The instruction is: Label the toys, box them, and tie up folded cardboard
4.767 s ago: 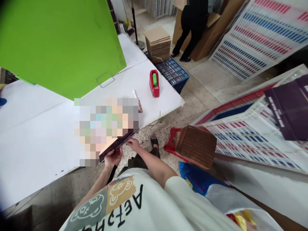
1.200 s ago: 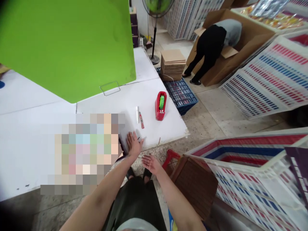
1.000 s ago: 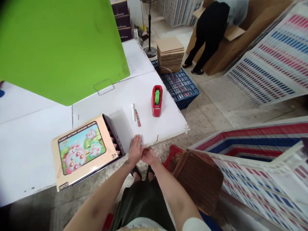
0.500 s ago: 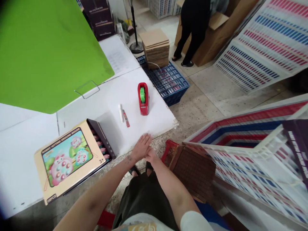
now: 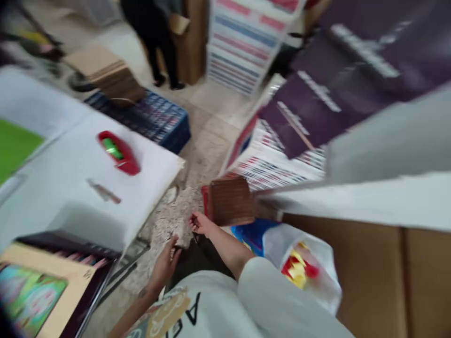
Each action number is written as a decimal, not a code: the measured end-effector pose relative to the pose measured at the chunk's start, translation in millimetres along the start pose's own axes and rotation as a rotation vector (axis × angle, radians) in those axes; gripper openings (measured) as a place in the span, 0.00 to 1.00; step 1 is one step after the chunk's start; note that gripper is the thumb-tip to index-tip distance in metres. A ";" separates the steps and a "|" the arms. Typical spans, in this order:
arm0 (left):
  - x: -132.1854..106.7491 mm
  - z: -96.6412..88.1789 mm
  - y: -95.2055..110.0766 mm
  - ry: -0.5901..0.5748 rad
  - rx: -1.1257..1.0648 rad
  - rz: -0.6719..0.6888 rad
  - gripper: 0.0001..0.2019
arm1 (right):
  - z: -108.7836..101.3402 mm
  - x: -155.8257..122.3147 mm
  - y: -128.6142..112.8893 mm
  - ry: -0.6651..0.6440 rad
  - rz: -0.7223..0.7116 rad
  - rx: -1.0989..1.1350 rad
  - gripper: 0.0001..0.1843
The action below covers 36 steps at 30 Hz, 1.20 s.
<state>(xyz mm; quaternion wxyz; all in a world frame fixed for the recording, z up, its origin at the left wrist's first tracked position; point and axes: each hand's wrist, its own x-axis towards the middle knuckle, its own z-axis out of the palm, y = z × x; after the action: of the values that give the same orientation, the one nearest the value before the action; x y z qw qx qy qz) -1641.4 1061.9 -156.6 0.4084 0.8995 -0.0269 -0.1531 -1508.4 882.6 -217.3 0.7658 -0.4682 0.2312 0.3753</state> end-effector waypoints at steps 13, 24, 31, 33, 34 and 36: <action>37.4 -15.0 30.7 -0.302 -0.087 0.152 0.28 | -177.7 -360.1 -47.7 1.418 -0.537 -0.327 0.27; -45.6 -48.7 5.6 -0.263 0.036 0.127 0.18 | -123.8 -237.3 2.5 0.767 -0.454 -0.974 0.20; -123.7 -80.7 -26.9 -0.032 -0.027 -0.111 0.18 | 18.9 -97.6 -40.3 -0.020 -0.481 -1.027 0.20; -148.0 -80.9 -42.2 0.050 -0.106 -0.216 0.18 | 56.8 -70.9 -60.7 -0.082 -0.481 -1.026 0.19; -158.4 -79.7 -49.2 0.089 -0.137 -0.264 0.18 | 74.9 -57.8 -70.9 -0.089 -0.491 -1.005 0.18; -173.3 -76.2 -59.9 0.164 -0.179 -0.341 0.18 | 109.4 -30.3 -90.8 -0.077 -0.518 -0.932 0.18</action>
<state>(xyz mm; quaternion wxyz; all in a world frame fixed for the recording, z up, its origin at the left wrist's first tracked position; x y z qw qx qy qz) -1788.3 1187.2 -109.9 0.4555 0.8607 0.1727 -0.1479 -1454.8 943.8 -96.9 0.5522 -0.7862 -0.1114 0.2540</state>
